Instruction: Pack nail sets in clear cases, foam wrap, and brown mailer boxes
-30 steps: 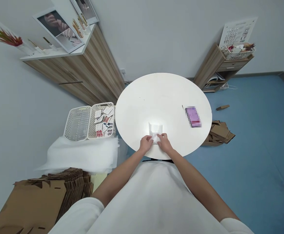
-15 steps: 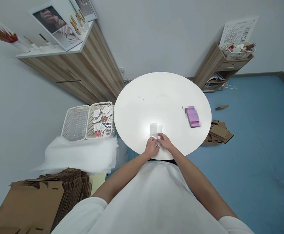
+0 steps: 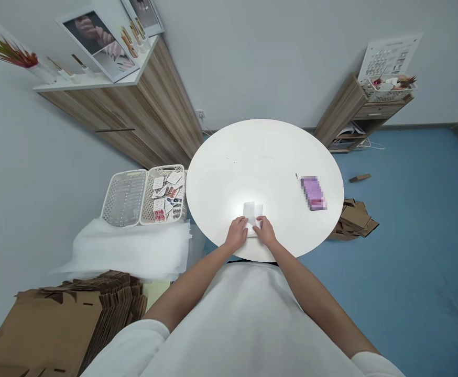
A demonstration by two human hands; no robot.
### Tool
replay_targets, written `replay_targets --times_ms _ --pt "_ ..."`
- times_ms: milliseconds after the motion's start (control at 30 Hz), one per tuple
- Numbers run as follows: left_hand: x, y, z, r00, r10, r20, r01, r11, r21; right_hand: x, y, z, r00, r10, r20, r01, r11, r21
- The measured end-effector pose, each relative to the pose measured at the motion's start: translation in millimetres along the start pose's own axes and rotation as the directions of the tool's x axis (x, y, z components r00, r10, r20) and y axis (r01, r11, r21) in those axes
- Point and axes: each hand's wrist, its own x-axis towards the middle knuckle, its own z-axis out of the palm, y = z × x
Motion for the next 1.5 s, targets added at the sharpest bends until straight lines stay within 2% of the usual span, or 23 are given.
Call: replay_targets --times_ms 200,467,567,667,733,867,933,1033,1100,1233,1333,1500 --pt "10.2 -6.4 1.9 0.990 0.087 0.107 -0.101 0.985 0.137 -10.3 -1.0 5.4 0.996 -0.071 -0.059 0.067 0.995 -0.070" --pt "7.6 -6.7 -1.7 0.970 0.208 0.123 -0.223 0.966 0.132 -18.9 -0.7 -5.3 0.964 -0.241 0.109 0.259 0.945 -0.200" --pt "3.6 -6.6 -2.1 0.961 0.229 0.154 -0.245 0.964 0.099 -25.4 -1.0 -6.4 0.956 -0.236 0.176 0.279 0.919 -0.280" --pt "1.5 -6.5 -1.9 0.968 0.195 0.158 -0.207 0.976 0.065 -26.2 -2.3 -11.2 0.951 -0.196 0.240 0.275 0.889 -0.366" --pt "2.5 -6.5 -2.6 0.973 0.160 0.165 -0.168 0.985 0.042 -22.9 -2.3 -20.0 0.921 -0.199 0.335 0.323 0.871 -0.370" --pt "8.4 -6.4 -6.5 0.972 0.121 0.203 -0.124 0.992 0.001 -17.2 -0.6 -38.0 0.801 -0.212 0.560 0.456 0.823 -0.340" --pt "10.8 -5.4 -8.6 0.970 0.115 0.216 -0.113 0.993 -0.020 -19.0 -1.1 -38.9 0.797 -0.199 0.570 0.469 0.798 -0.378" --pt "10.5 -3.0 -11.7 0.967 0.110 0.230 -0.099 0.993 -0.061 -26.8 -4.4 -31.8 0.850 -0.170 0.498 0.417 0.796 -0.440" --pt "7.4 -1.6 -14.5 0.963 0.102 0.248 -0.080 0.992 -0.097 -31.4 -7.5 -29.0 0.865 -0.154 0.477 0.383 0.818 -0.430" --pt "-2.5 -1.0 -20.2 0.962 0.046 0.270 0.004 0.983 -0.184 -27.0 -15.6 -37.8 0.847 -0.153 0.509 0.343 0.889 -0.304" --pt "-8.5 -1.3 -19.2 0.979 -0.023 0.204 0.069 0.972 -0.226 -12.1 -22.8 -47.6 0.846 -0.120 0.519 0.279 0.930 -0.239" --pt "-6.4 0.1 -7.8 0.975 -0.177 0.133 0.209 0.932 -0.294 9.6 -28.0 -47.4 0.847 0.026 0.531 0.032 0.995 -0.099"
